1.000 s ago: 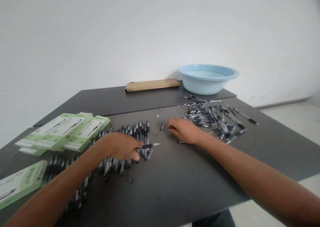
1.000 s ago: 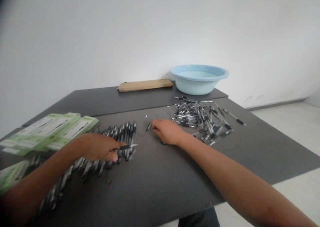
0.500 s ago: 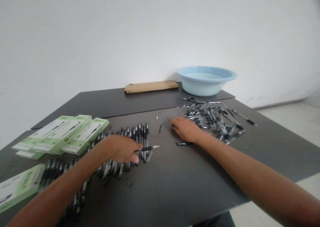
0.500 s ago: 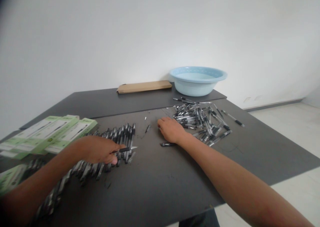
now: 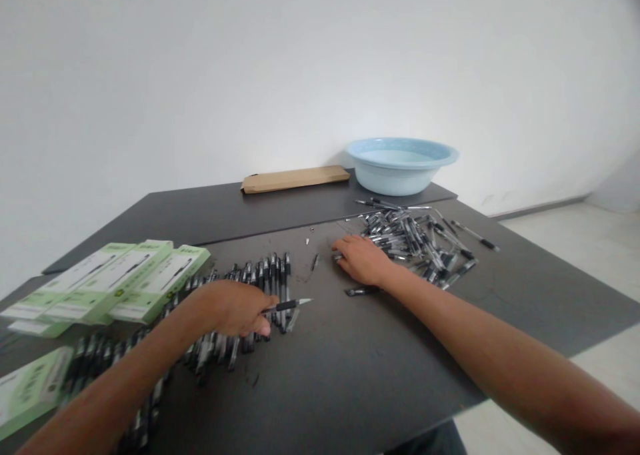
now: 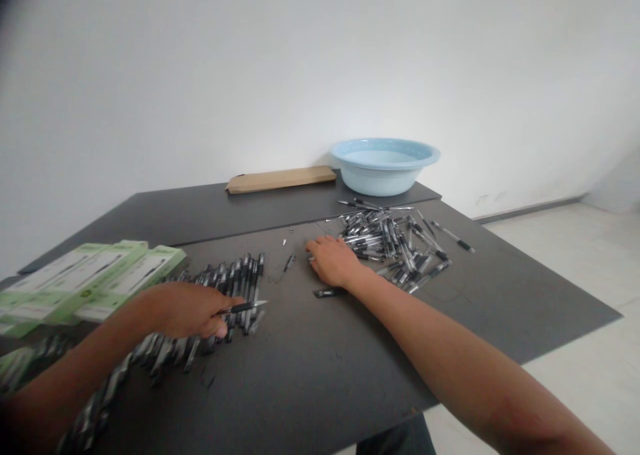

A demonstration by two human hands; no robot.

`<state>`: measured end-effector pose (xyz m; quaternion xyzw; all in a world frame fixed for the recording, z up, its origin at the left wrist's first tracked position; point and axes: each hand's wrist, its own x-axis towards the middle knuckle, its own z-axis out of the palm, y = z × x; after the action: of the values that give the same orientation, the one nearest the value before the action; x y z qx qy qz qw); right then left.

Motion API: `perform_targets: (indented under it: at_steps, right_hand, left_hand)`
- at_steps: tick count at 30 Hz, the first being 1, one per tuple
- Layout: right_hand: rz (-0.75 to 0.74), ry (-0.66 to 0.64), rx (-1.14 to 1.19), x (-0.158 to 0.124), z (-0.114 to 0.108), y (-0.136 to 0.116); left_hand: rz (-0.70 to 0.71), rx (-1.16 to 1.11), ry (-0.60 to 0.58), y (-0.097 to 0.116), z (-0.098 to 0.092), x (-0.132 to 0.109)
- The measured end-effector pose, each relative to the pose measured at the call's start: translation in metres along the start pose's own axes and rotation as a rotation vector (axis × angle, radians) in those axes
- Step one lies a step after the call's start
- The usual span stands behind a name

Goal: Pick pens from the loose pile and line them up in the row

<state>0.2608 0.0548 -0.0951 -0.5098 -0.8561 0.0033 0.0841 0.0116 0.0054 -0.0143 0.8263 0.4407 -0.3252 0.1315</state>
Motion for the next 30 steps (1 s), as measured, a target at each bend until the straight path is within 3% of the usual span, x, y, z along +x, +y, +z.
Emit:
perform_targets:
  at_steps: [5,9,12,21,27,30]
  right_hand:
    - [0.332,0.098,-0.082,0.012,-0.020,0.040]
    - [0.477,0.042,-0.111,0.031,-0.026,0.077]
    - [0.515,-0.014,-0.115,0.045,-0.022,0.089]
    - [0.515,-0.093,-0.095,0.065,-0.004,0.083]
    - [0.524,0.040,-0.108,0.053,-0.027,0.062]
    - [0.395,0.156,-0.007,0.035,-0.043,0.034]
  left_hand:
    - [-0.006,-0.077,-0.082,0.001,-0.002,0.000]
    - [-0.017,-0.062,-0.072,0.003,-0.004,-0.002]
    - [-0.023,-0.037,-0.071,0.003,-0.005,-0.003]
    - [-0.032,0.014,-0.079,0.009,-0.006,-0.005]
    - [-0.048,0.029,-0.048,0.007,-0.008,-0.009]
    - [-0.042,0.041,-0.027,0.001,-0.007,-0.009]
